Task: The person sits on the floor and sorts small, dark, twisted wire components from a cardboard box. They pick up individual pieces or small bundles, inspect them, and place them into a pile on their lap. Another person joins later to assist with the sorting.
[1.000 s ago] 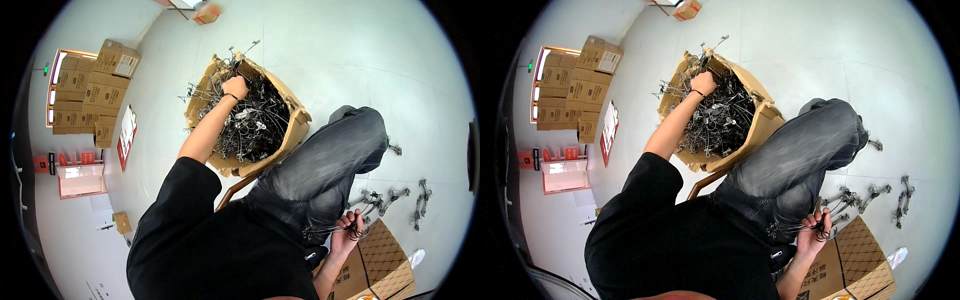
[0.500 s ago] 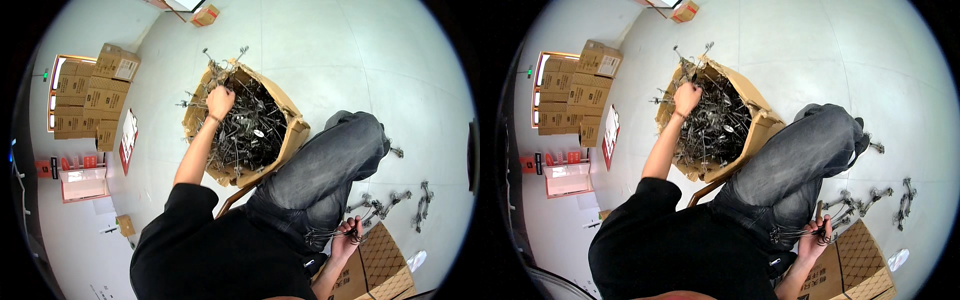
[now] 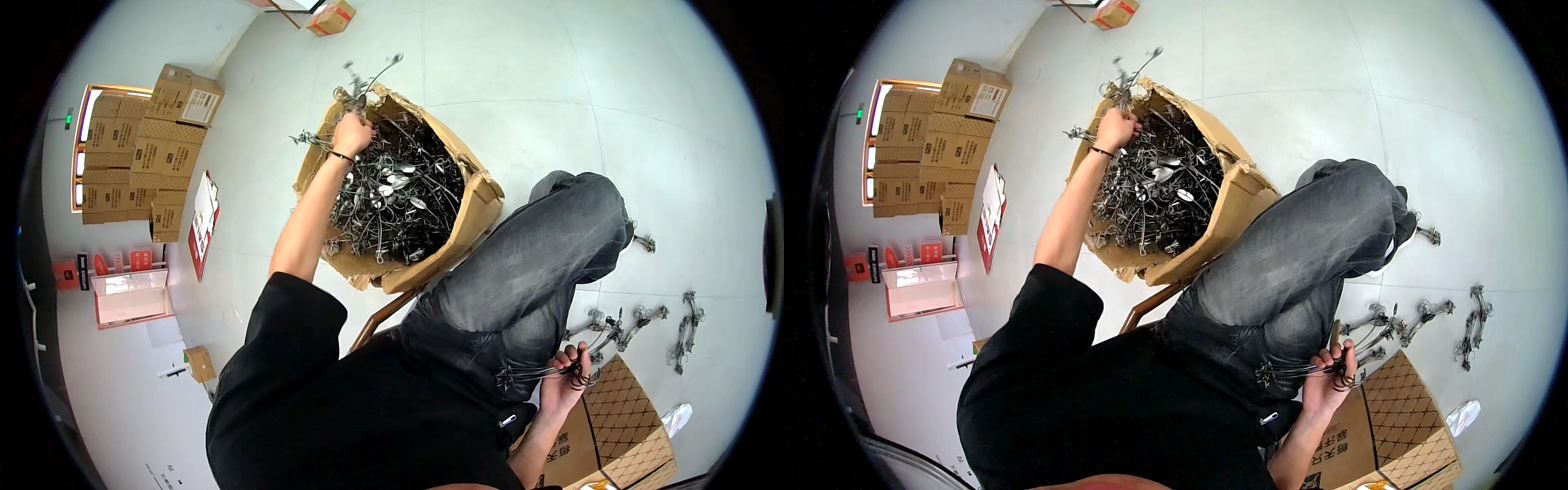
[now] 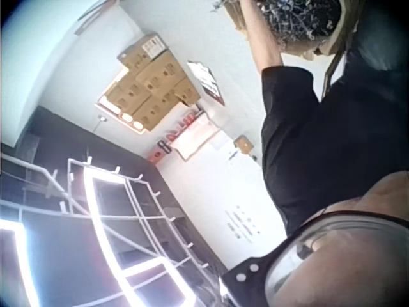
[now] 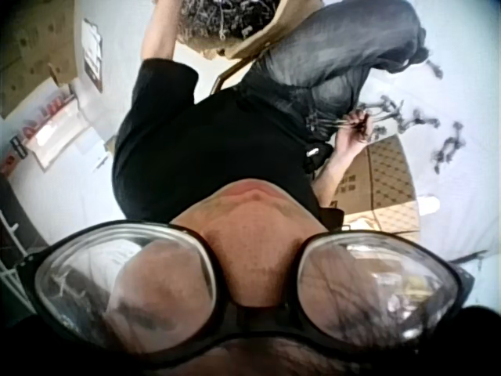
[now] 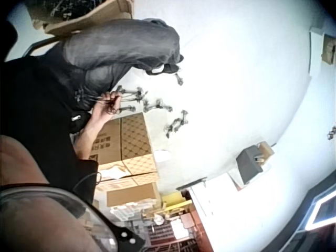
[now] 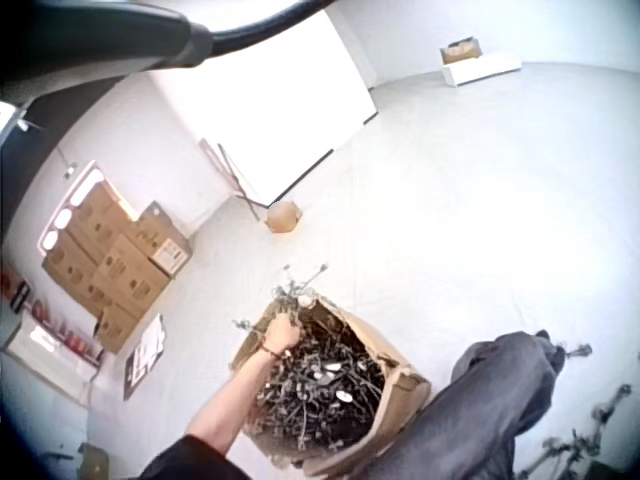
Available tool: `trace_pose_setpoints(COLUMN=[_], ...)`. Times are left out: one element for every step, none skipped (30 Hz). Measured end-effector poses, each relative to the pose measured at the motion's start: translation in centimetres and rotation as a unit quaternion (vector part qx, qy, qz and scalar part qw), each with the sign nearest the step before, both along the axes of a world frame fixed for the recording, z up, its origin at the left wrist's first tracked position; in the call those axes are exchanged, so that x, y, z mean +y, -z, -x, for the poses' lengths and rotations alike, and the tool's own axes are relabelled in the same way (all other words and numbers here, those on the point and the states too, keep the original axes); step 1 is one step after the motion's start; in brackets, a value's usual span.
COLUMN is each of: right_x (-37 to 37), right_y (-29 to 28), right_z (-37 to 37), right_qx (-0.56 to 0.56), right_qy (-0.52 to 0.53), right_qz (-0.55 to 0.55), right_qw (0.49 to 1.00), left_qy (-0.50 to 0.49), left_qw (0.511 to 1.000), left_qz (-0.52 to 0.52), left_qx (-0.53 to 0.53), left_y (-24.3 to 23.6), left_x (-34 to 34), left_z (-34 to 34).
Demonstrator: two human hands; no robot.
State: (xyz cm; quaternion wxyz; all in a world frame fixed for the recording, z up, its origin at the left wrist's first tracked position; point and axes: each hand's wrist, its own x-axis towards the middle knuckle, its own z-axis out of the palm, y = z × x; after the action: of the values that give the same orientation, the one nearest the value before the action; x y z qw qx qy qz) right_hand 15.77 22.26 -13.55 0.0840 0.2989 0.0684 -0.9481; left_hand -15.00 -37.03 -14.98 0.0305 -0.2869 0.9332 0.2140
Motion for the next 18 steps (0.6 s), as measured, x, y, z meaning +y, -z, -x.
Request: trace_pose_setpoints(right_x=[-0.1, -0.4, -0.6, -0.9, -0.8, -0.7, -0.7, -0.6, -0.6, -0.5, -0.4, -0.6, -0.8, -0.8, -0.9, -0.9, -0.6, -0.4], right_y=[0.0, -0.1, -0.4, -0.6, -0.4, -0.5, -0.6, -0.6, -0.7, -0.7, -0.7, -0.7, -1.2, -1.3, -1.4, -1.4, -1.1, -1.0], right_z=[0.0, 0.2, 0.2, 0.1, 0.1, 0.0, 0.0, 0.2, 0.2, 0.2, 0.2, 0.1, 0.3, 0.3, 0.5, 0.4, 0.1, 0.0], right_qx=[0.019, 0.018, 0.013, 0.008, -0.004, -0.017, -0.030, -0.041, -0.033, -0.022, -0.012, -0.001, -0.014, -0.020, -0.024, -0.030, -0.045, -0.034], right_qy=[0.005, 0.014, 0.020, 0.022, 0.022, 0.023, 0.019, 0.011, 0.016, 0.009, 0.002, 0.014, 0.020, 0.021, 0.022, 0.023, 0.024, 0.021], right_qz=[0.003, -0.001, 0.000, 0.003, 0.004, -0.003, -0.010, -0.013, -0.020, -0.021, -0.022, -0.032, -0.035, -0.032, -0.027, -0.024, -0.019, -0.020], right_qw=[1.000, 1.000, 1.000, 1.000, 1.000, 1.000, 0.999, 0.999, 0.999, 0.999, 1.000, 0.999, 0.999, 0.999, 0.999, 0.999, 0.999, 0.999], left_qy=[0.052, 0.105, 0.140, 0.174, 0.121, 0.063, -0.008, 0.010, 0.010, 0.006, 0.045, 0.082, 0.097, 0.108, 0.076, 0.035, 0.004, -0.026], left_qw=[0.997, 0.988, 0.981, 0.981, 0.993, 0.993, 0.992, 1.000, 0.998, 0.992, 0.995, 0.994, 0.990, 0.987, 0.997, 0.996, 0.998, 0.999], left_qz=[0.045, 0.092, 0.127, 0.090, -0.003, -0.097, -0.127, -0.003, 0.053, 0.115, 0.092, 0.075, 0.096, 0.116, -0.028, -0.084, -0.060, -0.037], left_qx=[-0.032, -0.061, -0.039, -0.003, -0.004, -0.009, 0.024, 0.020, -0.015, -0.048, -0.019, -0.018, -0.019, -0.020, 0.008, 0.015, 0.015, 0.020], left_y=[-0.7, -2.1, -4.1, -4.1, -4.2, -4.2, -4.0, -2.1, -1.5, -1.5, 0.7, -0.7, -2.0, -2.6, -3.1, -3.2, -2.6, -2.7], left_x=[1.9, 4.5, 7.2, 6.3, 5.5, 4.8, 3.2, 0.0, 0.8, 1.5, 0.8, 5.3, 6.4, 6.7, 5.0, 2.5, 0.8, 0.8], left_z=[0.2, -0.4, -2.8, -4.6, -4.2, -4.2, -3.1, -2.6, -1.4, -0.8, -1.5, -1.5, -2.8, -3.8, -3.7, -3.1, -2.3, -1.5])
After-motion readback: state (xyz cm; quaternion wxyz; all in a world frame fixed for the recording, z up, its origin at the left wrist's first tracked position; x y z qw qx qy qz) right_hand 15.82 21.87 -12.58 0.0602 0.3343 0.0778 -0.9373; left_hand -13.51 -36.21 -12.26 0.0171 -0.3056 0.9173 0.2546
